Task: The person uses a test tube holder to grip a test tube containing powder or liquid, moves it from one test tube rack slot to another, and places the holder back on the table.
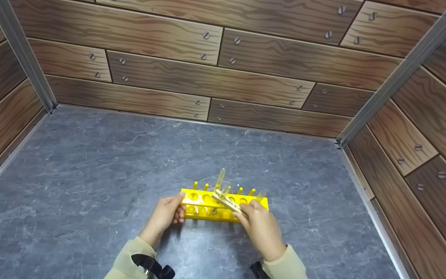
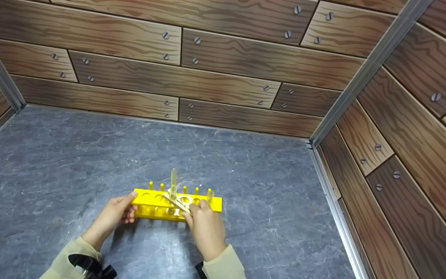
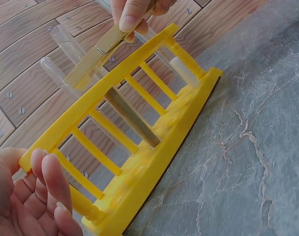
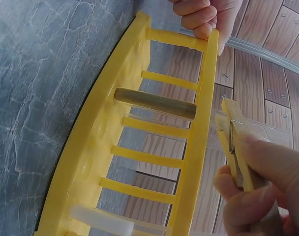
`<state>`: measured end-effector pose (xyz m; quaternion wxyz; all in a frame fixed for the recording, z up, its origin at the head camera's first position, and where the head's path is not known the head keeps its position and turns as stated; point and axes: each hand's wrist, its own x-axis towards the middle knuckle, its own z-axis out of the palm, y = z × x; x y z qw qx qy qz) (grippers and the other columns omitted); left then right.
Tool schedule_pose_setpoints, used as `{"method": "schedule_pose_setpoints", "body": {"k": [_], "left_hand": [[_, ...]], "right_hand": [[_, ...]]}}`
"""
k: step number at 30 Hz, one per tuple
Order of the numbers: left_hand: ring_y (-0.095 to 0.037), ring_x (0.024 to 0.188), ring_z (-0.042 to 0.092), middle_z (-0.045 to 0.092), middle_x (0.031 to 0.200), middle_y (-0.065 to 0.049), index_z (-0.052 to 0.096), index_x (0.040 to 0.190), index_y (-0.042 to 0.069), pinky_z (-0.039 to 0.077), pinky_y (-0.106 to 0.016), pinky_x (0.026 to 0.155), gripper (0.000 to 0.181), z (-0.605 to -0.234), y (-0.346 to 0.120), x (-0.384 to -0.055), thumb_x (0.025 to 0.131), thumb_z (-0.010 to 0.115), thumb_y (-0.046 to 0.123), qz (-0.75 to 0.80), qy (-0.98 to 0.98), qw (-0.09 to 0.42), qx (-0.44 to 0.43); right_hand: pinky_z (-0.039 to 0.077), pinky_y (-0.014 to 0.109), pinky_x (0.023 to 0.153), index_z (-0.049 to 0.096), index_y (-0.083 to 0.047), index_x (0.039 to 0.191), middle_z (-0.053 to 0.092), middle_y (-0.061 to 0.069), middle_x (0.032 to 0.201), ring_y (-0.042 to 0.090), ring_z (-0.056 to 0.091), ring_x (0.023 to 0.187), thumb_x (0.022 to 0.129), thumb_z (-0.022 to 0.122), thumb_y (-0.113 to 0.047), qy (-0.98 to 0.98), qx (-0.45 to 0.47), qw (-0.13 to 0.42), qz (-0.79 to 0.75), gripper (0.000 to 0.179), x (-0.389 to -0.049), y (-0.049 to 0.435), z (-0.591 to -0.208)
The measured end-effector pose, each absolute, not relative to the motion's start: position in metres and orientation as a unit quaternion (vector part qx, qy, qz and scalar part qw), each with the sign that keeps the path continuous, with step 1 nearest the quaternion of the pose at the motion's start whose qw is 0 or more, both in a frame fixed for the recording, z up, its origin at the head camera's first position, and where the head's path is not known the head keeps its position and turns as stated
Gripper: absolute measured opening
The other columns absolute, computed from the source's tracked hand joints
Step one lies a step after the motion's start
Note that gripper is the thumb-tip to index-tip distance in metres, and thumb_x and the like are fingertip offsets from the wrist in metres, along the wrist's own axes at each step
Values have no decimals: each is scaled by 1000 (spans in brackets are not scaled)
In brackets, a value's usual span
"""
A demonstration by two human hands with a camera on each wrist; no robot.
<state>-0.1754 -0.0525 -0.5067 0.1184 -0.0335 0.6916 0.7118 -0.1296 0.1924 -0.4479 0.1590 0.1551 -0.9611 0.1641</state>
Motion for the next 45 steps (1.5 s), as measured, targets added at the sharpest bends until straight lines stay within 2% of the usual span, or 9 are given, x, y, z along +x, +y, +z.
{"method": "schedule_pose_setpoints", "body": {"k": [16,21,32,45], "left_hand": [[-7,41,50,49,50,2,58,68,0,37,-19,42,43,-497,-52,-172,98,47,29,719,683,121,-43],[-7,41,50,50,50,2,57,68,3,37,-19,42,43,-506,-52,-175,97,48,32,720,682,119,-47],[-7,41,51,50,50,2,57,68,4,37,-19,43,42,-507,-52,-175,97,48,32,716,686,120,-41],[-7,41,50,50,50,2,57,67,4,37,-19,43,42,-508,-51,-175,97,48,33,720,683,119,-43]], "right_hand": [[34,21,44,67,-11,82,38,-6,66,6,35,49,82,70,-27,-965,149,142,161,16,-131,192,-452],[34,21,44,67,-12,81,38,-6,66,6,34,49,82,70,-27,-967,145,133,162,16,-132,192,-451],[35,20,45,66,-10,79,40,-6,66,6,35,50,82,71,-25,-964,140,143,176,16,-130,189,-455],[36,20,44,67,-10,82,41,-5,66,5,37,49,83,69,-25,-971,122,106,178,16,-129,186,-458]]}}
